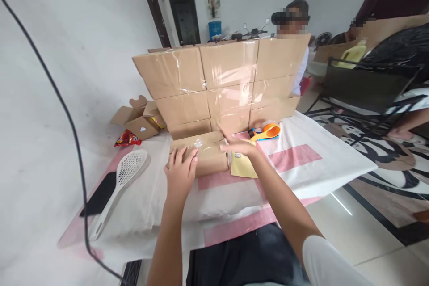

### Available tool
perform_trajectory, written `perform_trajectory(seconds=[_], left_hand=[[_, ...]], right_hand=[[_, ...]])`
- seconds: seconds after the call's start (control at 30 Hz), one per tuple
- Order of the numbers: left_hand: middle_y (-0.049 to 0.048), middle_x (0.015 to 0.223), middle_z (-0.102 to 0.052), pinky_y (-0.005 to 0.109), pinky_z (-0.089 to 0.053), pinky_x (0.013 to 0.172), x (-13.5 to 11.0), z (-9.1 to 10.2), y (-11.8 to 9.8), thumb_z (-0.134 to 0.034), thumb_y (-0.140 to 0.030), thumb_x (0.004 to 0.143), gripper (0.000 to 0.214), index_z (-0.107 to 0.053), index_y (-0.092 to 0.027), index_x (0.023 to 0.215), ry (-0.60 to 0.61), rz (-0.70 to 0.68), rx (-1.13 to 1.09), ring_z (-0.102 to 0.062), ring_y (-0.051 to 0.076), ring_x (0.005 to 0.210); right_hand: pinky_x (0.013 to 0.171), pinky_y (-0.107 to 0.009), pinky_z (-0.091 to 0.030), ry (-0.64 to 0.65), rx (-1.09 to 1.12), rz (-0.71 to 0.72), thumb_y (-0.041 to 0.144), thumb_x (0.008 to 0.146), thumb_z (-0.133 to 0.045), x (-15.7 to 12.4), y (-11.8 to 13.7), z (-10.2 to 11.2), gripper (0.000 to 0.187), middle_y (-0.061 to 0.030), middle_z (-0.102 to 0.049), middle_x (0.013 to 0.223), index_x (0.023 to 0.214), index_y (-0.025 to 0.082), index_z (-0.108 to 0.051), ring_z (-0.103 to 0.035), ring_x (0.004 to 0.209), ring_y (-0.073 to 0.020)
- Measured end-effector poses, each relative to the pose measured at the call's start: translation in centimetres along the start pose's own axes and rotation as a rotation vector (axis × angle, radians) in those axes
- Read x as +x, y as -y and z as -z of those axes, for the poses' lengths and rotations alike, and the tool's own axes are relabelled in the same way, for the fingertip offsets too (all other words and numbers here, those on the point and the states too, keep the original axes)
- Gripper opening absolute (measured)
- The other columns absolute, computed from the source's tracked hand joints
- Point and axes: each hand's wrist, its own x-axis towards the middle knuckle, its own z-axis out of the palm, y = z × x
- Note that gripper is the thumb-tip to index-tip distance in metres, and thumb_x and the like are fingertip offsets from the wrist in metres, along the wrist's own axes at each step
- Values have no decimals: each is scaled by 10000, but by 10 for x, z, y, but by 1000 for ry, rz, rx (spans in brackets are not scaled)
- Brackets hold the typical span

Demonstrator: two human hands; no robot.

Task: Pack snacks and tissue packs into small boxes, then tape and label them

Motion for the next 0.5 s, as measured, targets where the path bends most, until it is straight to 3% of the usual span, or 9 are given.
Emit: perform_trajectory(seconds=[0.07,0.1,0.17,0.23,0.33,0.4,0.5], left_hand=[[92,1499,-599,600,-405,1142,-5,2,5,-394,-407,1064,425,-711,-352,1342,13,-25,-30,-444,357,1466],[91,1495,-597,584,-406,1154,-7,3,8,-389,-399,1065,429,-713,-349,1341,16,-49,-43,-442,348,1466],[100,1530,-544,574,-359,1208,-14,5,13,-402,-384,1059,424,-725,-328,1329,-6,-110,-63,-416,346,1477],[123,1640,-370,592,-311,1241,-21,7,15,-461,-381,1037,409,-719,-284,1340,-92,-144,-89,-345,376,1511],[141,1723,-51,558,-438,1162,-33,2,10,-561,-345,987,481,-613,-240,1453,-265,-161,-191,-213,419,1561],[142,1717,-11,496,-525,1075,-41,-8,3,-592,-303,965,560,-525,-259,1520,-302,-203,-258,-212,409,1564],[153,1696,-115,510,-521,1082,-54,-34,-9,-588,-292,962,545,-534,-268,1504,-249,-216,-269,-316,389,1513]], right_hand=[[1274,-510,-271,179,168,89,710,738,-791,-24,-22,0,1154,-131,-251,1716,1658,313,-219,-212,1606,-327],[1289,-510,-236,200,189,124,689,674,-852,-35,-29,-4,1271,-121,-169,1740,1672,330,-152,-146,1622,-329],[1296,-500,-222,116,136,205,600,638,-911,-55,-35,-16,1336,-134,-156,1726,1677,328,-117,-168,1613,-332],[1285,-483,-263,-34,63,294,541,662,-906,-73,-32,-23,1217,-145,-291,1643,1645,312,-227,-309,1553,-328],[1237,-498,-356,-309,19,340,571,699,-857,-113,-29,-11,981,-136,-454,1491,1518,311,-385,-451,1439,-344],[1215,-530,-383,-551,-19,297,634,731,-799,-154,-33,15,920,-145,-467,1464,1477,309,-368,-462,1419,-365],[1173,-579,-418,-939,-146,175,709,768,-712,-224,-50,70,896,-158,-445,1445,1466,303,-324,-473,1391,-383]])
